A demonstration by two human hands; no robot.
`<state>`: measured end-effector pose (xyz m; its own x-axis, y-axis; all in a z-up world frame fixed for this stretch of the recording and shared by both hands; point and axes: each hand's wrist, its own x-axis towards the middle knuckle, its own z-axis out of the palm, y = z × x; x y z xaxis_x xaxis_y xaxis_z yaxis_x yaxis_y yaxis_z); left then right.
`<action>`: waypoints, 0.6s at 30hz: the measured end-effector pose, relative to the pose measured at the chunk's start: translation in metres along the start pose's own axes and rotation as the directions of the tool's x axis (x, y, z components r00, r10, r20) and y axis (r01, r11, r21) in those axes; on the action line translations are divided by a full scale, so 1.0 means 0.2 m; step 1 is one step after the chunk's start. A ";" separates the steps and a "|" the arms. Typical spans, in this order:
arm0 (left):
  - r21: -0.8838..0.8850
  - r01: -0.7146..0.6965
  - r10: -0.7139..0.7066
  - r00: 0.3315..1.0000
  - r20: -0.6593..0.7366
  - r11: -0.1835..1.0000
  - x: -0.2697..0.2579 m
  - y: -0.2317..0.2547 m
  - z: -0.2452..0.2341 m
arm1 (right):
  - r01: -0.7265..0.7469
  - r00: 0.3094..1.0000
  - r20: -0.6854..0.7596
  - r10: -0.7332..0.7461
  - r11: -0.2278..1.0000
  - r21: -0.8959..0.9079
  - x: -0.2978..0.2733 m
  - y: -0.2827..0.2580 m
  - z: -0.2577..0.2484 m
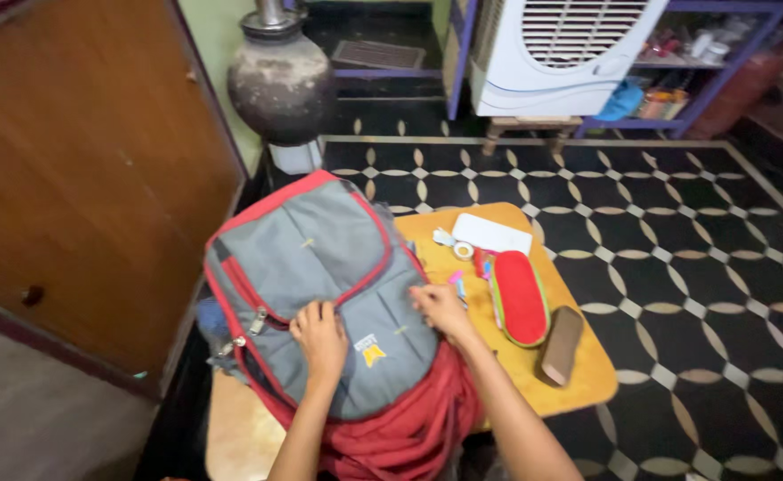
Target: The person sits at a small table and untangles a pair of earphones, then packs items one at a time into a backpack, including a notebook, a striped cloth, a pencil case, and a pair of glasses, opening and closing the backpack compartments.
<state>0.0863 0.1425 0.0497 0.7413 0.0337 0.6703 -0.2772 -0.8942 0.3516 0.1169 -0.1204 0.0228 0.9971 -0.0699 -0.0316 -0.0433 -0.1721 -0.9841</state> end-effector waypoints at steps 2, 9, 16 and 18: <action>0.017 0.057 -0.057 0.997 -0.047 0.998 -0.07 0.07 0.04 | 0.151 0.950 -0.214 -0.229 0.933 -0.325 -0.09 0.03 -0.23; 0.097 0.033 -0.034 0.999 0.010 0.995 -0.10 0.12 0.03 | -0.263 0.782 -0.511 -0.356 0.555 -0.789 -0.23 0.05 -0.63; 0.153 0.011 -0.007 1.000 -0.025 0.988 -0.12 0.12 0.06 | -0.353 0.833 -0.515 -0.203 0.520 -0.777 -0.21 0.20 -0.73; 0.170 0.007 -0.002 1.000 -0.031 0.985 -0.12 0.12 0.06 | -0.360 0.817 -0.547 -0.184 0.578 -0.732 -0.20 0.26 -0.77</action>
